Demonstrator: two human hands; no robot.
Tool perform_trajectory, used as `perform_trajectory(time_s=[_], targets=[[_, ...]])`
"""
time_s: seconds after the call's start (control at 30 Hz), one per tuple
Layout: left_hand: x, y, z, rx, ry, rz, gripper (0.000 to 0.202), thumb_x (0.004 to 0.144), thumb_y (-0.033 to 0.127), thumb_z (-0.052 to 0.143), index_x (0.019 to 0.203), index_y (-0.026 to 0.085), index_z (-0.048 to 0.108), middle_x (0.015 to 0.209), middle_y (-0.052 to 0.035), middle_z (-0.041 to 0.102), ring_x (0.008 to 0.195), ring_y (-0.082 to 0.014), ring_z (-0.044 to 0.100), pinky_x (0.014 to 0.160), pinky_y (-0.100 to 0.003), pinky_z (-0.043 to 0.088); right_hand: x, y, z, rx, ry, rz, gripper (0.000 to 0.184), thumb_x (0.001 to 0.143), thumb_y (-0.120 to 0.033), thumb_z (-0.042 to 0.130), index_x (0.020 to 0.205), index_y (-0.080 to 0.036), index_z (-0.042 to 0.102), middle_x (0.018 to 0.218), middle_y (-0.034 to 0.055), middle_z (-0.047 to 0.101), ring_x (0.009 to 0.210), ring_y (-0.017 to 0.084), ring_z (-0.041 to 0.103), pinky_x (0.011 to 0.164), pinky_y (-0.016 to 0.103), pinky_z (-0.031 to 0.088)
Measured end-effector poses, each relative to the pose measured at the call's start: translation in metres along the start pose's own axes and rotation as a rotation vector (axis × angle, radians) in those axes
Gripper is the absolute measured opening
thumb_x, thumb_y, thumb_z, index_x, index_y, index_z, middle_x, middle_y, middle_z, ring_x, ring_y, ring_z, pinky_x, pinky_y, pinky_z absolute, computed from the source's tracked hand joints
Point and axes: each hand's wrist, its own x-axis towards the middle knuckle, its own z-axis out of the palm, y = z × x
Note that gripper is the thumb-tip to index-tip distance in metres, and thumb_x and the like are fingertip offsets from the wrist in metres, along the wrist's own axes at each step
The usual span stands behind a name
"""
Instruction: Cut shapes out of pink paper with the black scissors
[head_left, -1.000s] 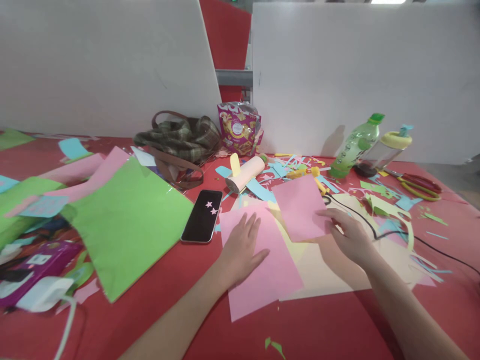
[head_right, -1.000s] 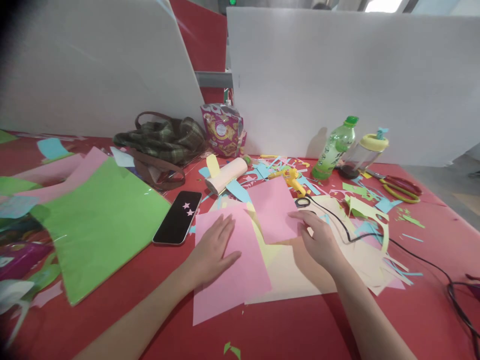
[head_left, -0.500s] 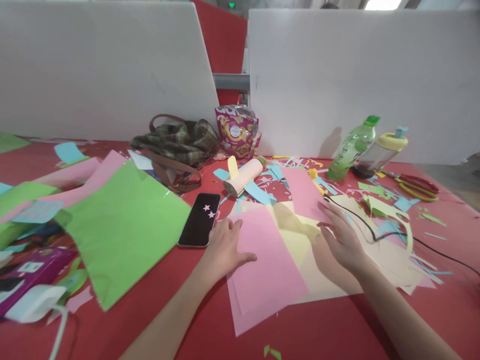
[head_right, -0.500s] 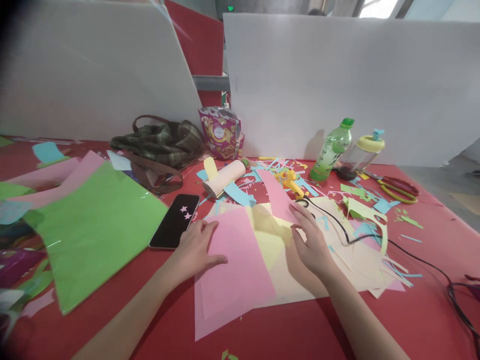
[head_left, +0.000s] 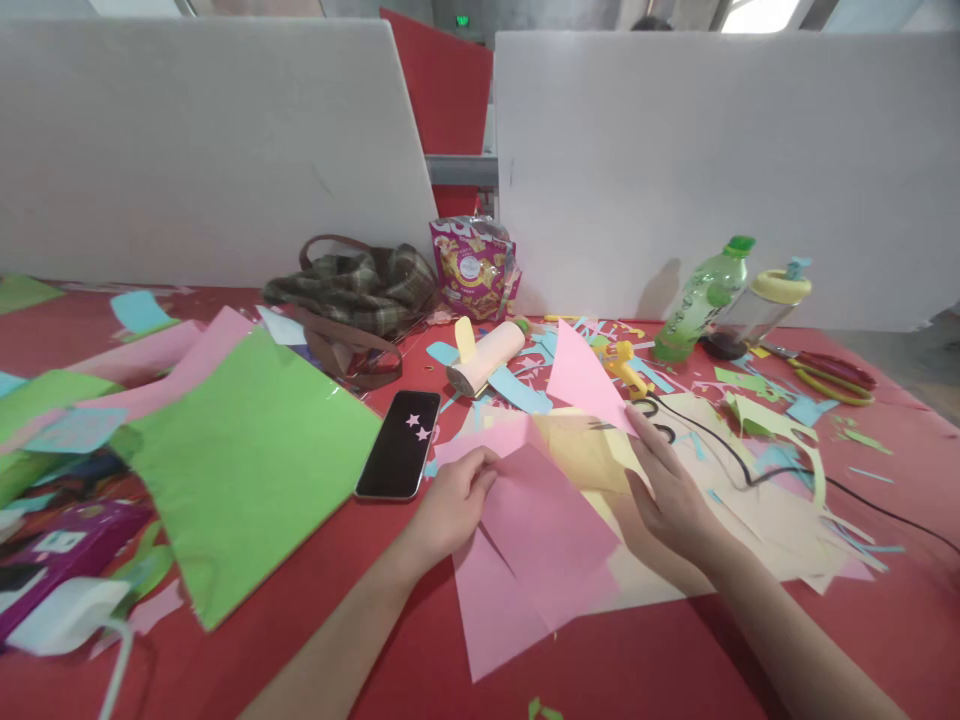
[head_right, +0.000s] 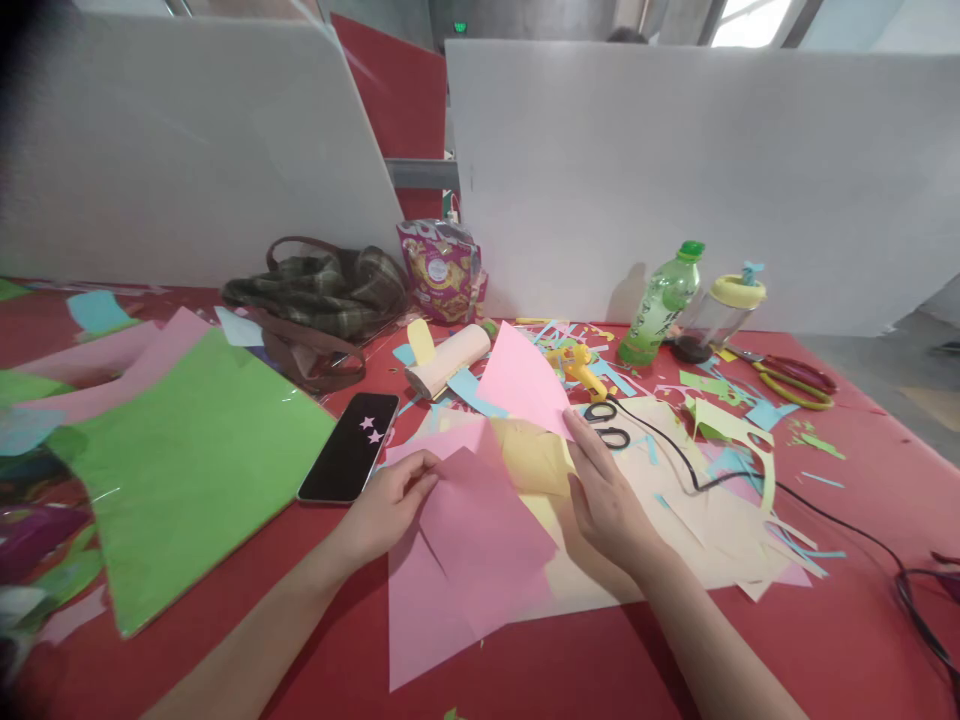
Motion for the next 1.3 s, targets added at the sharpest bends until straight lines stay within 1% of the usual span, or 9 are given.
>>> perform_trajectory(time_s=[0.17, 0.33, 0.47, 0.6, 0.7, 0.83, 1.0, 1.2, 1.3], targets=[[-0.001, 0.002, 0.002, -0.588, -0.057, -0.073, 0.013, 0.077, 0.028, 0.043, 0.081, 0.017, 0.048, 0.074, 0.0001, 0.054, 0.065, -0.0102, 0.051, 0.06, -0.021, 0.04, 0.001, 0.001, -0.001, 0.013, -0.026, -0.055, 0.053, 0.078, -0.009, 0.034, 0.128, -0.019, 0.018, 0.136, 0.0085, 0.021, 0.124, 0.024, 0.016, 0.097, 0.046, 0.027], [0.002, 0.003, 0.001, -0.857, 0.109, -0.195, 0.017, 0.071, 0.026, 0.053, 0.083, 0.016, 0.047, 0.067, 0.0015, 0.053, 0.058, -0.0094, 0.052, 0.057, -0.021, 0.042, 0.007, -0.011, -0.009, 0.173, -0.303, -0.134, 0.041, 0.077, -0.007, 0.032, 0.111, -0.024, 0.047, 0.115, 0.0058, 0.051, 0.11, 0.022, 0.043, 0.089, 0.04, 0.038], [0.003, 0.003, 0.002, -0.841, 0.161, -0.244, 0.025, 0.068, 0.028, 0.056, 0.088, 0.015, 0.047, 0.072, -0.0011, 0.058, 0.061, -0.0127, 0.056, 0.059, -0.025, 0.043, 0.011, -0.02, -0.015, 0.282, -0.448, -0.146, 0.029, 0.077, -0.012, 0.038, 0.083, -0.027, 0.062, 0.084, 0.0019, 0.064, 0.084, 0.019, 0.058, 0.083, 0.038, 0.042], [0.002, 0.003, 0.004, -0.794, 0.143, -0.235, 0.027, 0.068, 0.029, 0.054, 0.09, 0.014, 0.047, 0.074, -0.0026, 0.059, 0.062, -0.0137, 0.056, 0.061, -0.027, 0.043, 0.01, -0.02, -0.018, 0.252, -0.429, -0.092, 0.022, 0.075, -0.016, 0.043, 0.07, -0.025, 0.063, 0.076, 0.0011, 0.064, 0.081, 0.02, 0.058, 0.09, 0.046, 0.033], [0.002, 0.003, 0.006, -0.712, 0.146, -0.241, 0.025, 0.069, 0.025, 0.052, 0.091, 0.015, 0.045, 0.064, 0.0008, 0.055, 0.055, -0.0106, 0.052, 0.055, -0.022, 0.039, 0.009, -0.017, -0.018, 0.232, -0.366, -0.008, 0.022, 0.075, -0.017, 0.042, 0.085, -0.024, 0.06, 0.084, 0.0029, 0.064, 0.085, 0.021, 0.057, 0.091, 0.046, 0.031], [0.001, 0.002, 0.008, -0.579, 0.139, -0.247, 0.02, 0.07, 0.021, 0.048, 0.089, 0.016, 0.044, 0.053, 0.0065, 0.045, 0.045, -0.006, 0.039, 0.048, -0.017, 0.03, 0.005, -0.014, -0.014, 0.266, -0.251, 0.172, 0.031, 0.078, -0.021, 0.039, 0.108, -0.023, 0.048, 0.103, 0.0063, 0.059, 0.095, 0.023, 0.053, 0.082, 0.039, 0.041], [-0.001, 0.002, 0.014, -0.496, 0.097, -0.25, 0.02, 0.07, 0.02, 0.045, 0.089, 0.018, 0.04, 0.048, 0.0095, 0.036, 0.042, -0.0054, 0.029, 0.045, -0.017, 0.024, 0.0, -0.016, -0.004, 0.442, -0.149, 0.349, 0.04, 0.083, -0.03, 0.034, 0.122, -0.023, 0.031, 0.116, 0.0085, 0.051, 0.106, 0.023, 0.047, 0.082, 0.037, 0.042], [-0.008, -0.001, 0.028, -0.472, -0.004, -0.238, 0.022, 0.073, 0.023, 0.043, 0.095, 0.02, 0.039, 0.048, 0.0093, 0.032, 0.041, -0.0054, 0.027, 0.041, -0.016, 0.022, -0.002, -0.036, 0.003, 0.648, -0.153, 0.256, 0.04, 0.085, -0.036, 0.027, 0.123, -0.027, 0.029, 0.13, 0.0064, 0.032, 0.116, 0.024, 0.033, 0.089, 0.038, 0.037], [-0.012, 0.006, 0.033, -0.537, -0.095, -0.256, 0.024, 0.074, 0.022, 0.042, 0.098, 0.02, 0.039, 0.054, 0.0067, 0.043, 0.042, -0.0058, 0.036, 0.039, -0.016, 0.027, -0.002, -0.045, 0.005, 0.597, -0.21, 0.203, 0.042, 0.083, -0.034, 0.033, 0.124, -0.028, 0.028, 0.137, 0.0033, 0.013, 0.123, 0.023, 0.018, 0.094, 0.037, 0.032]])
